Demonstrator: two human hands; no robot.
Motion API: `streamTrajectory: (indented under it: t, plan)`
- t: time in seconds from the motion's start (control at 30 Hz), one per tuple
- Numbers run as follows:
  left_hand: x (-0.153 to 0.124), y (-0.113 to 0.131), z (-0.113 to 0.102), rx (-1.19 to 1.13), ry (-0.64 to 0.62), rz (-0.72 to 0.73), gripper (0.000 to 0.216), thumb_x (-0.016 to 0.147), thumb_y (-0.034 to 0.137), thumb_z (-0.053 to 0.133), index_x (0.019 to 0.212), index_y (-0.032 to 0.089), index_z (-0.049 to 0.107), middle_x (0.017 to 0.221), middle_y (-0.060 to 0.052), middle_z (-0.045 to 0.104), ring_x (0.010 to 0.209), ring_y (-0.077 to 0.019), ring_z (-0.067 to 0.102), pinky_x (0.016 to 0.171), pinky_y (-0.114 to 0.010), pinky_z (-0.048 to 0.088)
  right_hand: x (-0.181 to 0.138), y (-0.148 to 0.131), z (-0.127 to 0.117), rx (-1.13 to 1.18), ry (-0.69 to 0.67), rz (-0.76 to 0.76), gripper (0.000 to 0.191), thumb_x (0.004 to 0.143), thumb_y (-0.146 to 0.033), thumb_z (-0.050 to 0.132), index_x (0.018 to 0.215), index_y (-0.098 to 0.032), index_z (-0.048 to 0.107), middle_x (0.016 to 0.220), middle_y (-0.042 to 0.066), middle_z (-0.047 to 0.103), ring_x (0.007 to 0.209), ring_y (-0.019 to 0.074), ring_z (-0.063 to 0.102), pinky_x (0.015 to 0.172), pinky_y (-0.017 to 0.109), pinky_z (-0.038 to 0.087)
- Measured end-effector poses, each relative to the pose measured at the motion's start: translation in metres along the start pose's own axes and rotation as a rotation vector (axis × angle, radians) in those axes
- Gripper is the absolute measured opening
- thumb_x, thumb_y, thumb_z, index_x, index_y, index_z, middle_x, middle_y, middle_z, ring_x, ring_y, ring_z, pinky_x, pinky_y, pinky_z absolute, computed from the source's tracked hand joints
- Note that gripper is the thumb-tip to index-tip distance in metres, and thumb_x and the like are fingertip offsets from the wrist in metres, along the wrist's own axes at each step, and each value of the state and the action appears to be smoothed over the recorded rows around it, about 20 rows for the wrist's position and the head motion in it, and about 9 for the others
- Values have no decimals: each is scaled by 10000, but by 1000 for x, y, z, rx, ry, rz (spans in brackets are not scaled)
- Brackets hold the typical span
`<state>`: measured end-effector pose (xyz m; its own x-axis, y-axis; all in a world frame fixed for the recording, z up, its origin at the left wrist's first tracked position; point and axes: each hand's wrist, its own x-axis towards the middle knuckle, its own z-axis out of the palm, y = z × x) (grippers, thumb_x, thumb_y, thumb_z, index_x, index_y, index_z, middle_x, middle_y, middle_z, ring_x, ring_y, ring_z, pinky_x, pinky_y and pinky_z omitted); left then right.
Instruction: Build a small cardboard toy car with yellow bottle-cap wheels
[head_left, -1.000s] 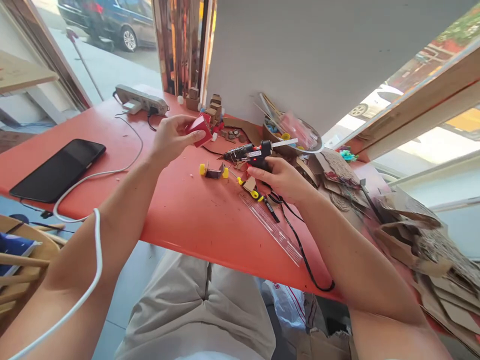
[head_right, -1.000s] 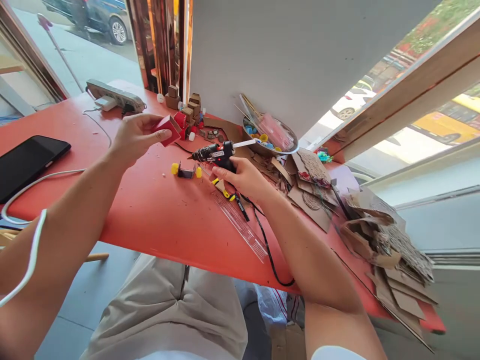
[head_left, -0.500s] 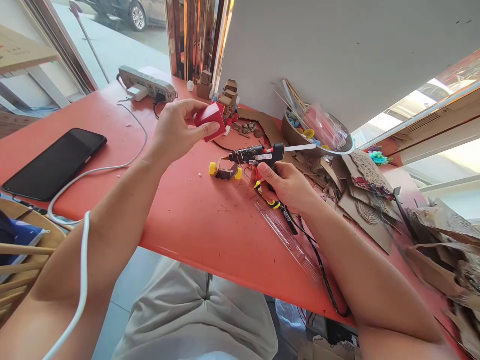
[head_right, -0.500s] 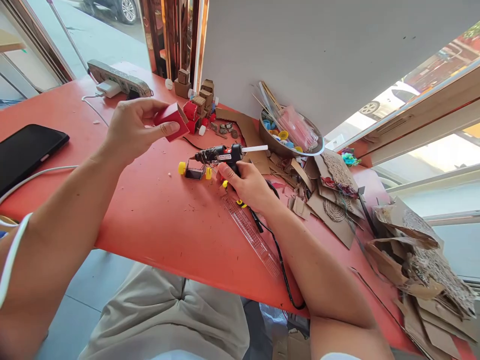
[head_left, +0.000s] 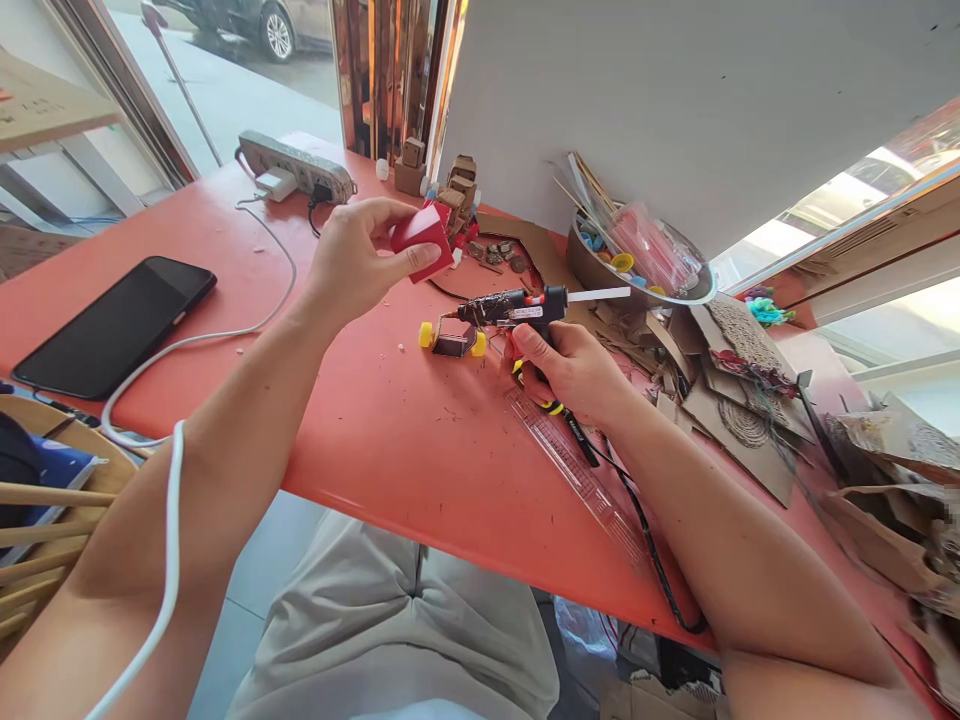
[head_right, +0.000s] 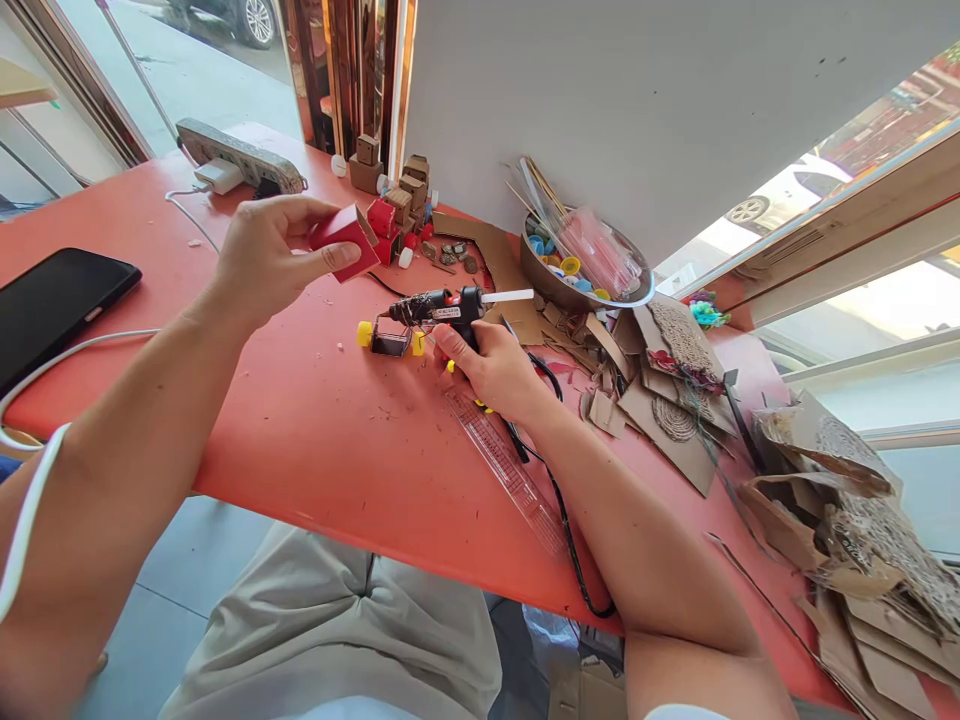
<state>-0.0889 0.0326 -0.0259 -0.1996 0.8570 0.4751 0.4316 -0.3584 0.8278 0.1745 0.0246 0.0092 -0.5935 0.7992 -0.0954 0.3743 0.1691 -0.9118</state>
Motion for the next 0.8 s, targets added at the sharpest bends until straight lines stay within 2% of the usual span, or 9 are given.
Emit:
streamTrajectory:
  t: [0.17, 0.37, 0.57, 0.8]
  plan:
    - [2, -5, -3, -38, -12, 16, 375, 740, 411, 867, 1063, 256, 756, 1008, -24, 764, 1103, -275, 699, 1021, -459, 609, -1, 1, 0, -34, -17, -12, 736, 732, -966, 608, 690, -234, 533, 419, -90, 388, 344, 68, 328, 380, 251, 227]
    - [2, 12, -2, 58, -65, -19, 365, 757, 257, 804, 1105, 158, 753, 1007, -46, 765, 1001, -243, 724, 1009, -513, 590, -2, 2, -2, -45, -38, -10, 753, 734, -980, 582, 675, -231, 523, 417, -78, 424, 346, 64, 321, 394, 246, 260]
    - [-2, 24, -2, 28, -4, -63, 256, 727, 313, 790, 966, 221, 775, 1024, -58, 828, 948, -241, 726, 952, -461, 608, -2, 2, -2, -65, -28, -10, 751, 742, -975, 580, 657, -231, 533, 418, -58, 448, 358, 73, 340, 393, 252, 257]
    - [-2, 27, -1, 11, 20, -72, 248, 683, 306, 793, 920, 232, 780, 989, -49, 841, 929, -240, 735, 932, -452, 617, -3, -1, -3, -62, -37, -1, 767, 696, -993, 600, 648, -232, 518, 467, -47, 511, 361, 64, 347, 400, 254, 286]
